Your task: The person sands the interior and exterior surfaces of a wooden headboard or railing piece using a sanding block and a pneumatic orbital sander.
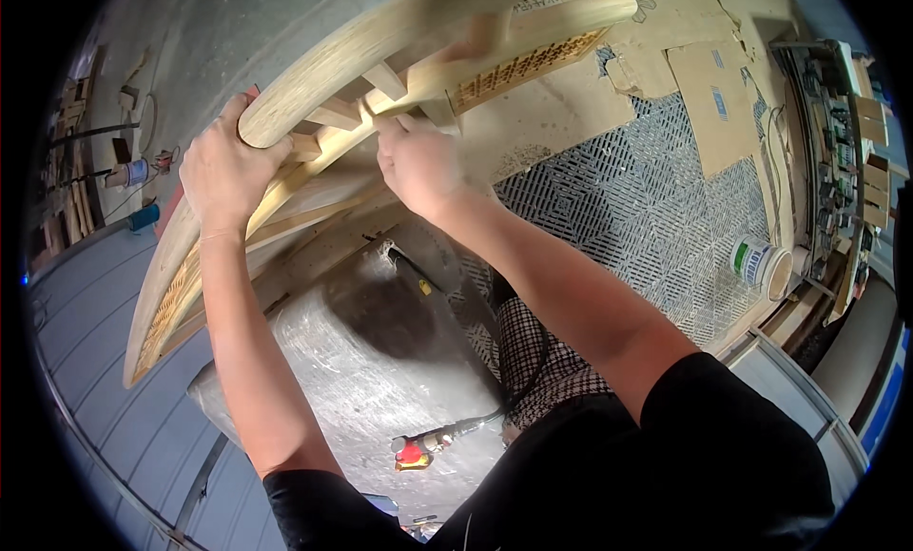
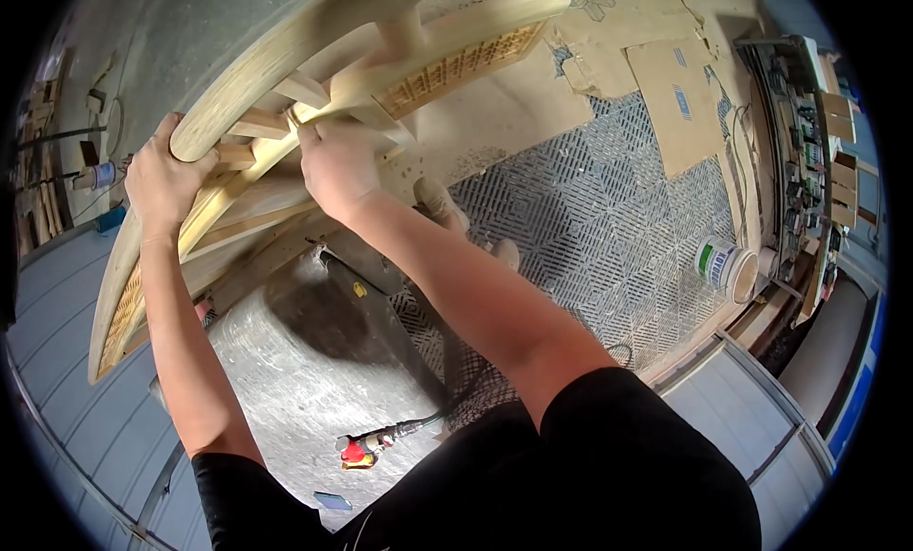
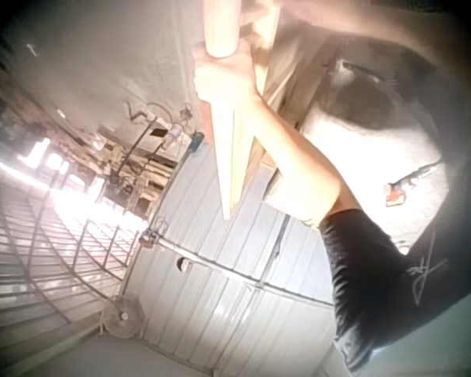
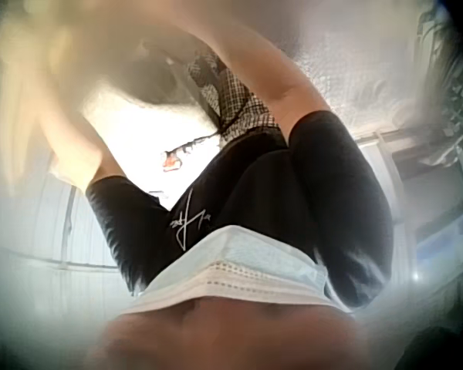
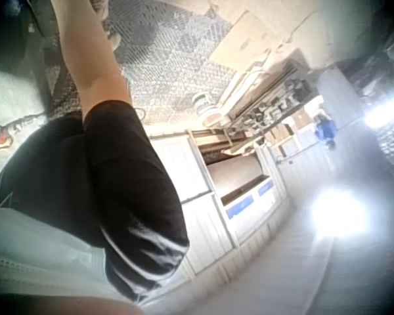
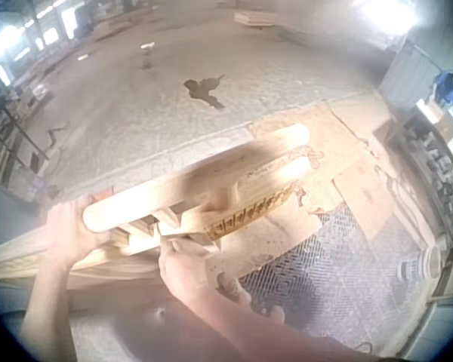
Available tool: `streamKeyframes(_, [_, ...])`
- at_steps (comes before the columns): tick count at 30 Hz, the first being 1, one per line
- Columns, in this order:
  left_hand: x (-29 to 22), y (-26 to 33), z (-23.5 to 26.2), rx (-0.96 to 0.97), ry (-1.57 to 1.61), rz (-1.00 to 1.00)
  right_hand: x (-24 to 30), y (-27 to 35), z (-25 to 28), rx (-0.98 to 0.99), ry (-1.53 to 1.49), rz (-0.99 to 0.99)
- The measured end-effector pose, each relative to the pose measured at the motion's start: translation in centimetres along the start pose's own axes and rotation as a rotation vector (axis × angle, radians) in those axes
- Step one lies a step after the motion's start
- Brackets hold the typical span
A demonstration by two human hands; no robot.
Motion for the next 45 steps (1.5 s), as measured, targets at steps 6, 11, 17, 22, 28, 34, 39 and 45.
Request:
streamKeyframes(6, [0.2, -0.1, -0.2, -0.004, 0.013, -0.020, 0.3, -0.2, -1.3, -0.104, 0.091, 0.058])
streamKeyframes(11, [0.3, -0.1, -0.2, -0.022, 0.009, -0.014, 0.4, -0.1, -1.4, -0.169, 0.002, 0.019])
streamKeyframes(17, [0.1, -0.1, -0.1, -0.013, -0.012, -0.013, 0.5, -0.2, -0.9, -0.033, 0.008, -0.004])
streamKeyframes(22, [0.3, 0.0, -0.3, -0.016, 0.018, -0.022, 1.0, -0.1, 1.1, 0.054, -0.138, -0.116])
streamKeyframes(28, [0.2, 0.5, -0.5, -0.023, 0.030, -0.036, 0.0, 2.0, 1.8, -0.028, -0.235, -0.015])
streamKeyframes(34, [0.0, 1.4, -0.6, -0.011, 0.007, -0.039, 1.5, 6.7, -0.5, 0.023, -0.405, 0.007])
streamKeyframes(39, [-0.2, 2.1, -0.9, -0.058, -0.022, -0.058, 2.4, 3.6, -3.3, 0.054, -0.641, -0.223])
streamKeyframes(45, [2.5, 3.1, -1.5, -0.076, 0.111, -0.207, 1.8, 1.2, -6.1, 0.125, -0.906, -0.403])
Point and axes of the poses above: each hand's wrist, its own y-axis away from the middle knuckle, its own z-axis out of the back of the hand, x = y × z, the point moved 1 cm from there along -y, towards the middle knuckle, and after that the axes turned 15 degrees about x, right-handed, at the moved point
